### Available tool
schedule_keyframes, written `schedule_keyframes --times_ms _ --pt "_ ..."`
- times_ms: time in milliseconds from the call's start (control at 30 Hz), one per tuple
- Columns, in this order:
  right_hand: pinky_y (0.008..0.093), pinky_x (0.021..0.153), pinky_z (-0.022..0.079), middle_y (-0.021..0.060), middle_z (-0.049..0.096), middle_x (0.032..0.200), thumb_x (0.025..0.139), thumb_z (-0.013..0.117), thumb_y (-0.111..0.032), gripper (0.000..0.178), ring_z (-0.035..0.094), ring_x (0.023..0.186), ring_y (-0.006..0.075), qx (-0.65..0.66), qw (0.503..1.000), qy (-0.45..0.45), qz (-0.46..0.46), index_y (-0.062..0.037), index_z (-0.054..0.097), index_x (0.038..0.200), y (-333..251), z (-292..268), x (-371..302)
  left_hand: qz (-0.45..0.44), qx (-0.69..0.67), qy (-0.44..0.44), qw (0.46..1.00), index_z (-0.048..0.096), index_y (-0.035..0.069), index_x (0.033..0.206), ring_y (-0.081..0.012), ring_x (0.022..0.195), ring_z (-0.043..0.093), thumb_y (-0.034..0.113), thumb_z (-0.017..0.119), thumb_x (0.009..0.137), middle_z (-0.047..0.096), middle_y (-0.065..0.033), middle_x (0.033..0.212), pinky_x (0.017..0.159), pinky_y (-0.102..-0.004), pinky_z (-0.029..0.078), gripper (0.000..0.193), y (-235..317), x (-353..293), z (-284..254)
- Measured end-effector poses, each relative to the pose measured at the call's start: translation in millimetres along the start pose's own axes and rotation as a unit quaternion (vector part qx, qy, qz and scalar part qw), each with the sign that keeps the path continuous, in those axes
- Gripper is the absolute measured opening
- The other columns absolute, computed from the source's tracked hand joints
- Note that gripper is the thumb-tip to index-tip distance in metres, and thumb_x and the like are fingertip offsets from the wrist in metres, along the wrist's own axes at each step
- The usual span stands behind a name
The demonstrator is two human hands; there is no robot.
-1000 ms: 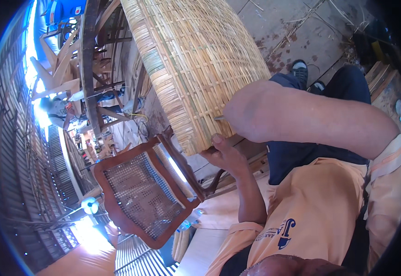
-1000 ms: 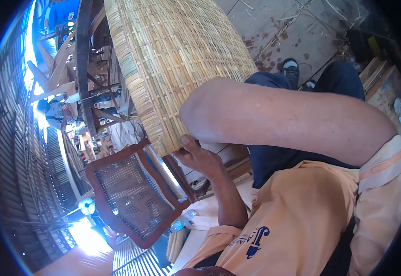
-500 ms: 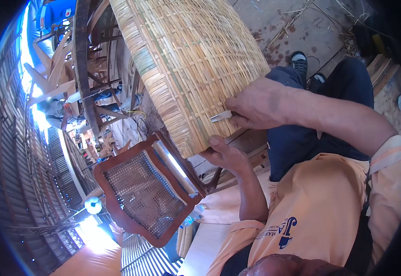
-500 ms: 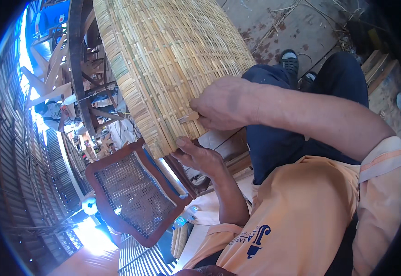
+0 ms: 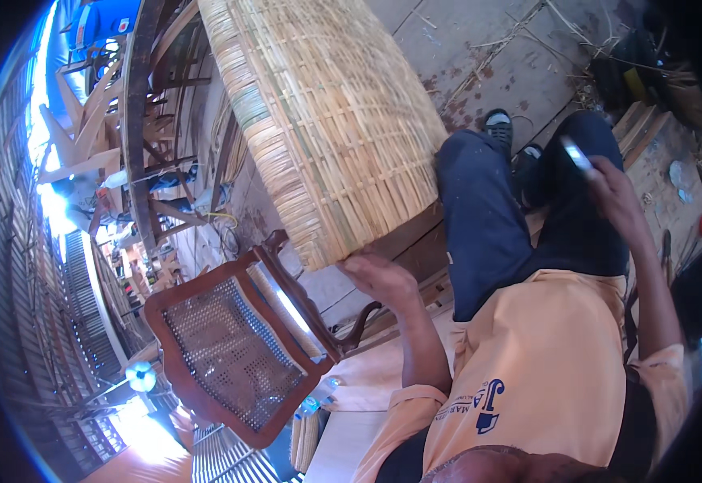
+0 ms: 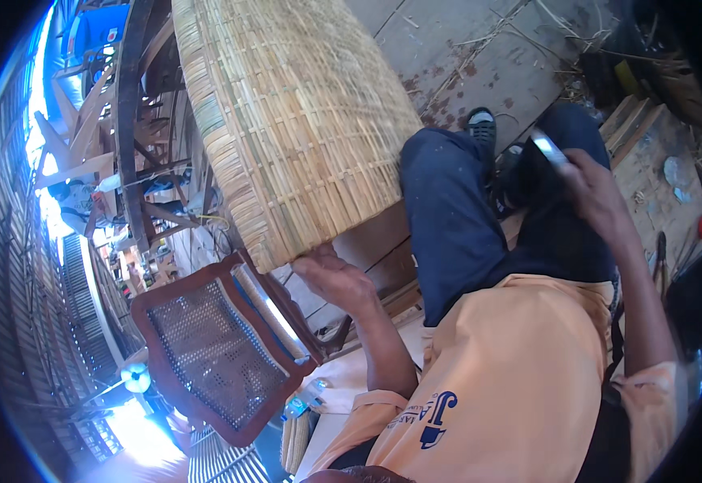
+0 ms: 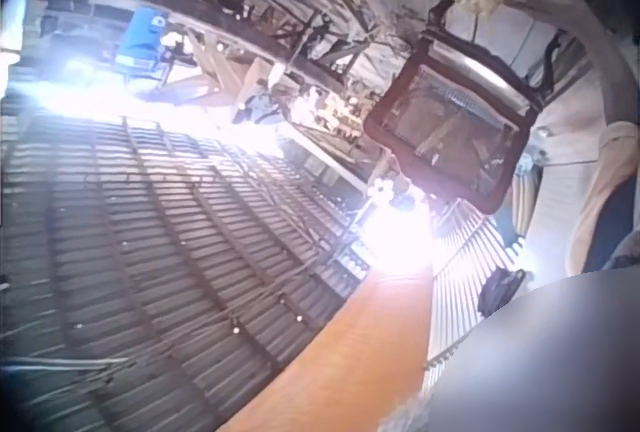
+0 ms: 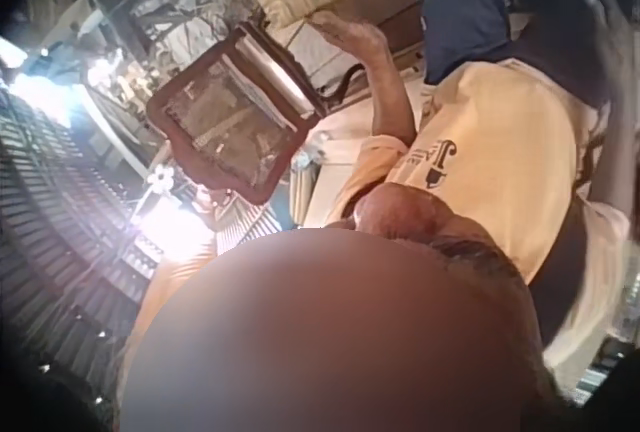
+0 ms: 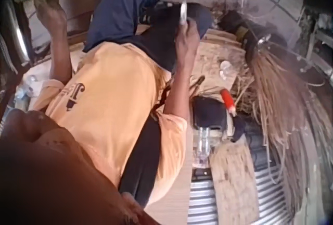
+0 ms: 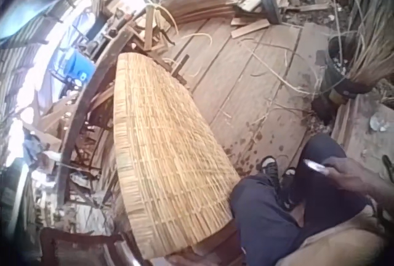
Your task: The recorder is weaving and securing a rattan panel onto a chair frame using a hammer, nails, and a utility knife.
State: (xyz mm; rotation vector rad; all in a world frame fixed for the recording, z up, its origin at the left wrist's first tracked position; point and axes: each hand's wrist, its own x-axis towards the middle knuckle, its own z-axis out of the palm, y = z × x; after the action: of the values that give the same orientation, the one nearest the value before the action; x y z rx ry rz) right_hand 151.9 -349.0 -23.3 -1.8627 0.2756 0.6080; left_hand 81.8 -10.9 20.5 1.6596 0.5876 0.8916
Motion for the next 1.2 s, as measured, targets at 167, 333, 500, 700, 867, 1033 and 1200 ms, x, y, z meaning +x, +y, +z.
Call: schedule_keyframes --times_ms 167,333,500,700,867,1033,1200 --pt "0.0315 0.051 0.042 0.0041 0.054 0.073 0.097 0.044 -0.027 0.032 0.049 0.055 0.0136 -0.084 0.956 0.234 0.157 -0.0114 0.052 0.124 186 -78 -52 0.08 0.153 0.01 0.985 0.035 -0.01 0.132 -0.0321 0.123 0.042 0.051 0.027 0.099 0.039 -0.0262 0.134 0.102 -0.0422 0.037 0.07 5 -3 10" --pt "0.0468 0.078 0.048 0.0205 0.064 0.095 0.091 0.05 -0.028 0.026 0.061 0.091 0.0387 -0.283 0.91 0.214 0.216 -0.0059 0.062 0.099 200 -53 -115 0.023 0.103 0.033 0.994 0.025 -0.017 0.132 -0.0336 0.118 0.048 0.043 0.062 0.088 0.041 -0.0328 0.129 0.102 -0.0417 0.039 0.083 16 9 13" --pt "0.0447 0.077 0.048 0.0199 0.064 0.093 0.087 0.054 -0.026 0.026 0.061 0.089 0.0368 -0.272 0.906 0.159 0.282 -0.0022 0.064 0.09 204 -68 -130 0.035 0.091 0.012 0.995 0.03 -0.019 0.129 -0.0339 0.118 0.048 0.037 0.066 0.086 0.041 -0.0327 0.129 0.103 -0.0404 0.039 0.08 10 9 21" --pt "0.0435 0.078 0.046 0.0182 0.061 0.087 0.087 0.057 -0.016 0.016 0.059 0.089 0.0344 -0.203 0.881 0.427 -0.01 -0.003 0.06 0.096 192 -99 -95 0.04 0.107 -0.025 0.993 0.027 -0.015 0.134 -0.0308 0.118 0.048 0.037 0.062 0.089 0.041 -0.029 0.132 0.103 -0.0384 0.039 0.077 21 2 20" --pt "0.0412 0.081 0.049 0.0168 0.059 0.104 0.085 0.063 -0.02 0.024 0.059 0.099 0.0339 -0.345 0.832 0.435 0.006 -0.0027 0.057 0.099 124 -155 -55 0.047 0.097 -0.066 0.992 0.026 -0.012 0.137 -0.0306 0.115 0.05 0.036 0.058 0.091 0.042 -0.0288 0.131 0.1 -0.0392 0.042 0.074 9 2 4" --pt "0.0428 0.09 0.048 0.0205 0.05 0.127 0.074 0.074 -0.034 0.074 0.057 0.109 0.0354 -0.384 0.854 0.294 0.19 -0.0083 0.037 0.132 148 -174 15 0.065 0.167 -0.09 0.98 0.024 -0.008 0.14 -0.0333 0.124 0.043 0.051 0.039 0.096 0.036 -0.0276 0.136 0.102 -0.0432 0.038 0.075 30 1 -13" --pt "0.0402 0.091 0.046 0.0179 0.06 0.117 0.075 0.072 -0.034 0.064 0.06 0.103 0.0311 -0.323 0.917 0.226 0.054 -0.0039 0.05 0.126 270 -225 74 0.053 0.167 -0.051 0.983 0.024 -0.002 0.144 -0.0281 0.124 0.042 0.052 0.022 0.099 0.04 -0.0165 0.139 0.098 -0.04 0.035 0.071 8 -4 -12"
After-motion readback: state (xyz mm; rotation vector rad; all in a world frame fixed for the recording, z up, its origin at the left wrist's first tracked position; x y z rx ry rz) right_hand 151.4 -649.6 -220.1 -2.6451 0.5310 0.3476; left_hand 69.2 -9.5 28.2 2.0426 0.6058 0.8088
